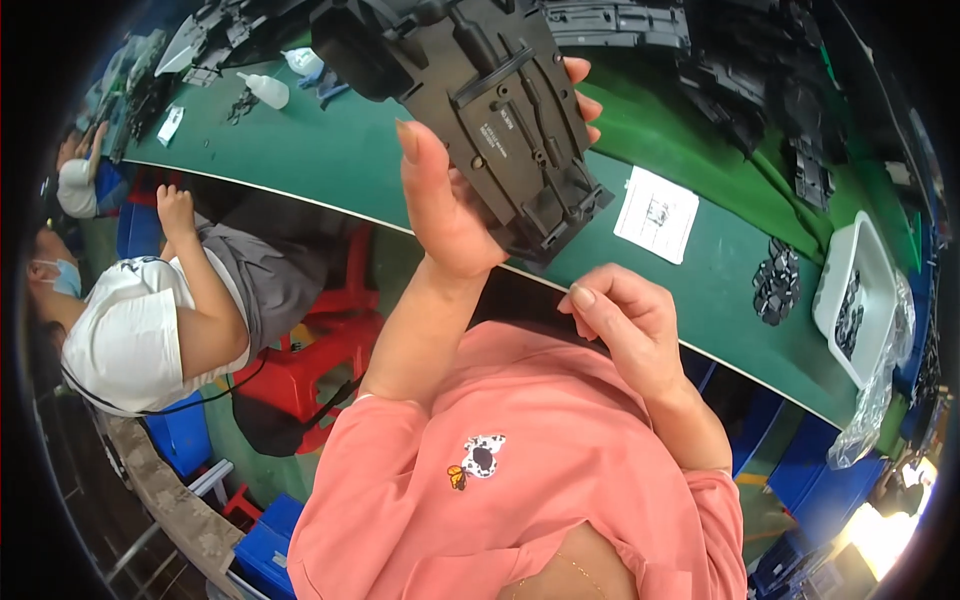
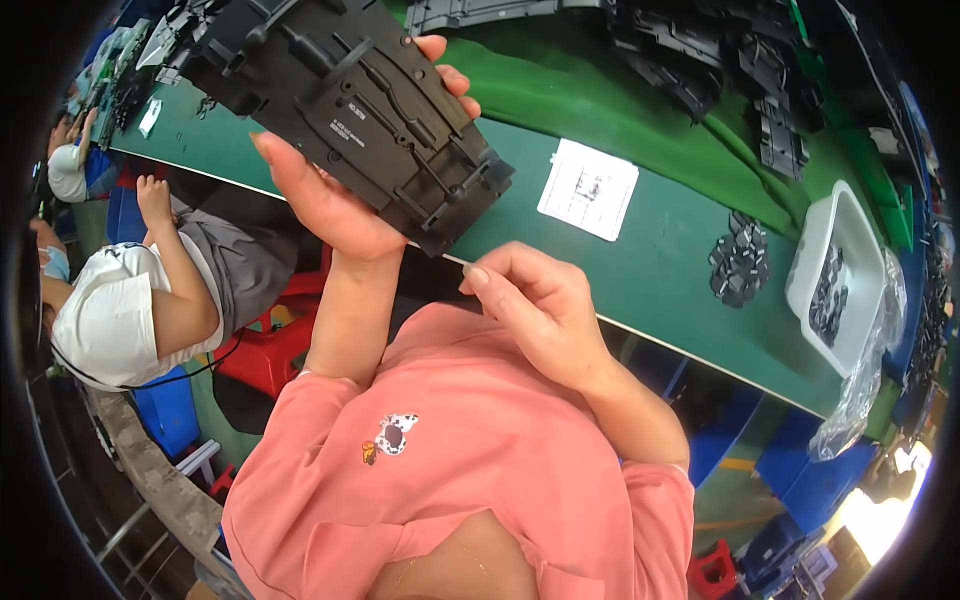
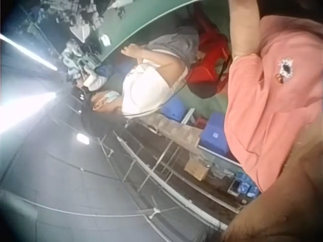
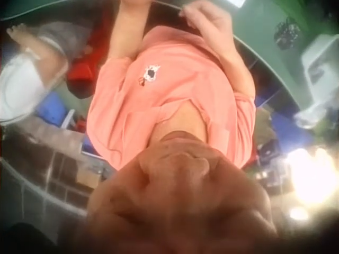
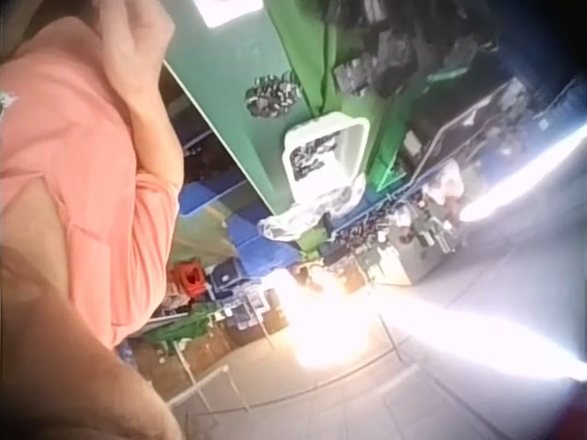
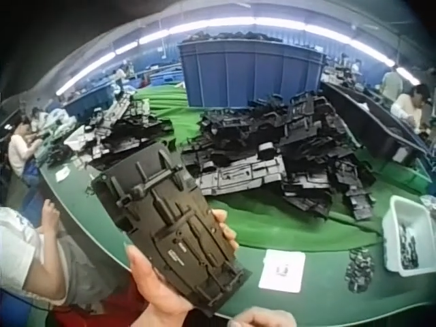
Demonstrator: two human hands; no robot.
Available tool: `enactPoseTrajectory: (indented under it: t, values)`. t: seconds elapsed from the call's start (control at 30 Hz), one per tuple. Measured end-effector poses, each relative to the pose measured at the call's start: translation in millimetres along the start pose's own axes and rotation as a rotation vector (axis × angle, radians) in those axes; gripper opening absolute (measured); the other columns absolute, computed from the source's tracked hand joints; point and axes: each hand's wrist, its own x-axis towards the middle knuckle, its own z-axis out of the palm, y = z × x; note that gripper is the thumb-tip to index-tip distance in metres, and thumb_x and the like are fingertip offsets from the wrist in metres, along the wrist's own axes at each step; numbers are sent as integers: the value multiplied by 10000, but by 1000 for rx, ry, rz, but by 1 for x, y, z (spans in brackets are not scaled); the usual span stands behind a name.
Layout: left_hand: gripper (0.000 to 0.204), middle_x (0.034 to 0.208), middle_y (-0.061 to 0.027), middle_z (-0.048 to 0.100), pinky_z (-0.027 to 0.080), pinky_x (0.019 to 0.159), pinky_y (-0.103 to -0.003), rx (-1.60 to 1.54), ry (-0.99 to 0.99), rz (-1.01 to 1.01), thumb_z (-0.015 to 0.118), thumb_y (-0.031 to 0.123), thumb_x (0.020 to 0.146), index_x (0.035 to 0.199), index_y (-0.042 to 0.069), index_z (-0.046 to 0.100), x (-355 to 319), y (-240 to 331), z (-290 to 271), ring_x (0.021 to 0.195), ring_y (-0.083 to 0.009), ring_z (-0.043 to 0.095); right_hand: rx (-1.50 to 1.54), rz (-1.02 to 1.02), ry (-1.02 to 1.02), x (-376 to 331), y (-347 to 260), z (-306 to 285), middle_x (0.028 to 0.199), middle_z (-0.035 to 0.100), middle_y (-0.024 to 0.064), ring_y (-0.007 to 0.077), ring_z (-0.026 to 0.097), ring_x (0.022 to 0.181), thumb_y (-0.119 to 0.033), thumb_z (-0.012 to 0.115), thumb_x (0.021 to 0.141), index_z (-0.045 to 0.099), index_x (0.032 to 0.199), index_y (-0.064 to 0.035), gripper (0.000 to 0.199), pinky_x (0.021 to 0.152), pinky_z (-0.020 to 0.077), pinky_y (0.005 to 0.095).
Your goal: The person assembles small plastic components onto a black toy car chassis by hand, taking the components from bins and attaching them to the chassis.
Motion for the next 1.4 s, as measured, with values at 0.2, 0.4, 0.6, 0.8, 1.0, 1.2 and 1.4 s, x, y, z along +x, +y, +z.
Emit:
enactPoseTrajectory:
  t: [0.2, 0.4, 0.6, 0.8, 1.0, 1.2, 1.4]
  values:
    - [953, 1315, -270, 404, 454, 907, -425, 238, -25, 5, 343, 740, 811, 1341, -51, 319, -6, -5, 12, 1079, -317, 524, 15, 29, 6, -3, -4, 1, 677, 535, -1, 55, 447, 617, -148, 543, 919, 612, 836, 21, 201, 551, 381, 214]
    - [702, 1220, -227, 519, 465, 886, -344, 133, 23, 33, 519, 541, 868, 1221, -59, 431, -7, -9, 21, 1030, -237, 566, 41, 82, 11, 3, -9, 3, 674, 530, -6, 54, 447, 624, -172, 526, 927, 611, 825, 18, 231, 563, 382, 211]
    - [973, 1317, -250, 405, 435, 930, -381, 349, -25, -41, 370, 741, 804, 1350, -60, 294, -9, -7, 22, 1090, -290, 516, 54, 82, 9, 2, -7, 1, 672, 526, -8, 52, 442, 620, -166, 533, 920, 609, 818, 14, 221, 560, 377, 209]
    - [918, 1315, -265, 400, 469, 898, -429, 255, -33, -46, 379, 705, 827, 1361, -37, 292, -5, -2, 19, 1108, -323, 509, 49, 72, 10, -2, -7, -1, 665, 524, -9, 49, 441, 613, -164, 531, 923, 612, 823, 14, 219, 554, 378, 208]
    - [832, 1333, -154, 404, 369, 949, -544, -525, -278, -141, 431, 684, 823, 1371, 63, 343, -5, -1, -12, 1108, -318, 439, 145, -2, 100, -5, -3, -9, 638, 501, -23, 36, 420, 590, -172, 532, 927, 617, 812, -2, 222, 530, 343, 190]
    - [853, 1303, -127, 432, 364, 933, -489, -442, -429, -150, 482, 726, 765, 1337, 95, 418, -10, -5, -4, 1083, -298, 441, 133, 11, 43, -7, 1, -10, 650, 514, -16, 42, 426, 595, -185, 538, 924, 601, 786, 2, 241, 530, 352, 202]
    - [891, 1270, -128, 458, 390, 901, -468, -376, -425, -184, 504, 741, 737, 1316, 69, 429, -4, -6, -2, 1052, -297, 464, 147, 41, 64, -5, -2, -12, 653, 516, -15, 41, 427, 603, -196, 522, 929, 593, 770, -2, 260, 539, 353, 206]
